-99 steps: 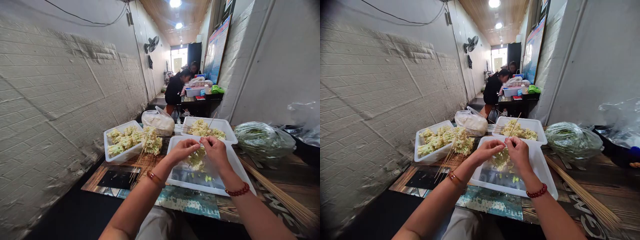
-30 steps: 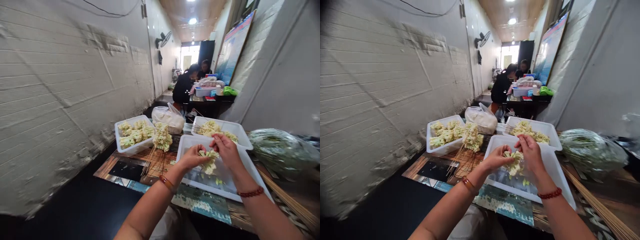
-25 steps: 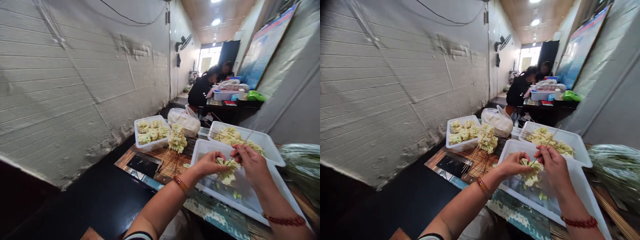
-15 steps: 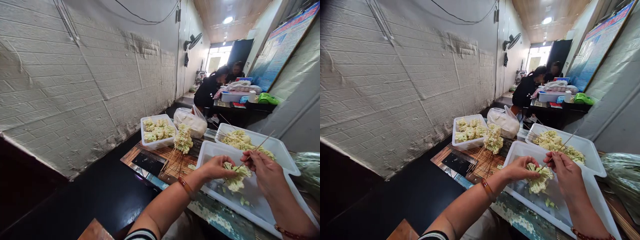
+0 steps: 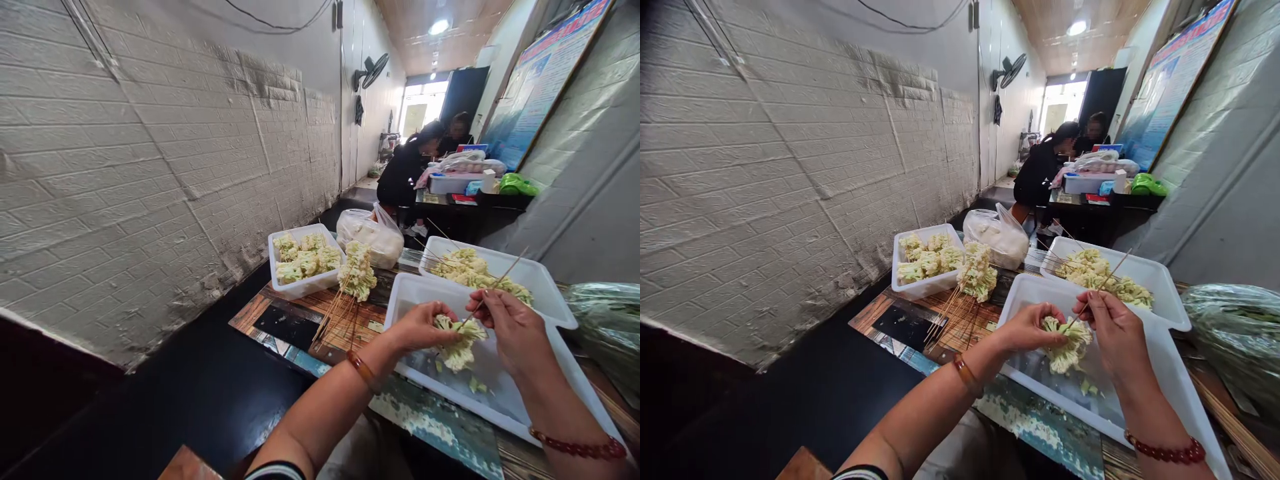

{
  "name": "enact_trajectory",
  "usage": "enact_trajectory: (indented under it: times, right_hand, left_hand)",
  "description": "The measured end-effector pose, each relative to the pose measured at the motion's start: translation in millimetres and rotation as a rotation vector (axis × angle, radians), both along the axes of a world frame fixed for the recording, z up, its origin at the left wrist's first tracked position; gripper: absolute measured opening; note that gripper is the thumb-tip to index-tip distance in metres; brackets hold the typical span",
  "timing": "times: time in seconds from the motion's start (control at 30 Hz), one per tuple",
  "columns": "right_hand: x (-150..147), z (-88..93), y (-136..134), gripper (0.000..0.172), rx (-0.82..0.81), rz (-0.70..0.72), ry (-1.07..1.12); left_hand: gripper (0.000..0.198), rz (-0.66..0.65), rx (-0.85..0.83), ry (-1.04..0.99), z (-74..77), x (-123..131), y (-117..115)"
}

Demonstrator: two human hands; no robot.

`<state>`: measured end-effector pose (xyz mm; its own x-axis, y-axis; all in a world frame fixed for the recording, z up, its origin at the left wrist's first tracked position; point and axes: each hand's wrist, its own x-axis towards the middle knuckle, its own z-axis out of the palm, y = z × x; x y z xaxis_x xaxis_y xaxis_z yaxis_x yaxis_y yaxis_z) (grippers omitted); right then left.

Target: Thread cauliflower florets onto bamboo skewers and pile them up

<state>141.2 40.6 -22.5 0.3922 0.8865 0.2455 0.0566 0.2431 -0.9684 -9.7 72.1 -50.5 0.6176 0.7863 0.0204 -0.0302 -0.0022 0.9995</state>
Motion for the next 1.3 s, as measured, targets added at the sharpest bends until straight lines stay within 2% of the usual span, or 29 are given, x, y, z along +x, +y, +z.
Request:
enact_trajectory:
  times: [0.17,0.2,0.37,0.5,0.63,0.77,0.87,1.0,1.17,1.3]
  right_hand:
    - [1.6,4.4,-4.0,0.032,0.008,0.022,-0.08]
    - [2.7,6.1,-4.5,0.033,0.005,0.039,-0.104]
    - [21.9,9.3,-4.1,0.039,-0.021,0.039,-0.228]
    - [49.4,-0.2,-8.6,0.04,-0.101,0.042,-0.378]
    - [73.3,-13.1,-9.5,0.032,-0.209,0.148,-0.63]
    - [86.3,-23.0,2.7,0.025,-0.266,0.273,-0.894]
    - [86.3,-31.8,18.6,0.032,-0.292,0.339,-1.044]
    - [71.7,-46.9,36.4,0.047,-0.318,0.431,-1.199]
    - [53.6,-61.6,41.8,0.033,-0.351,0.451,-1.33]
    - [56.6,-66.8,40.3,0.031,-0.379,0.463,-1.367]
  left_hand:
    - [0.043,0.022,0.166,0.085,12.2,-1.7,-4.7]
    - [0.041,0.035,0.158,0.081,14.1,-1.8,-4.9]
    - [0.045,0.148,-0.121,-0.098,20.8,-2.5,0.2]
    - [0.04,0.281,-0.181,-0.21,25.9,-4.2,3.8]
    - [0.038,0.342,-0.158,-0.217,29.2,-8.5,4.6]
    - [0.035,0.388,-0.091,-0.164,27.7,-18.9,4.3]
    - [0.037,0.404,-0.065,-0.148,25.1,-26.6,2.2]
    - [0.04,0.422,-0.039,-0.079,23.9,-28.9,-2.2]
    - [0.04,0.43,-0.015,-0.033,24.6,-26.2,-4.4]
    - [0.037,0.443,0.041,-0.01,23.4,-27.3,-4.4]
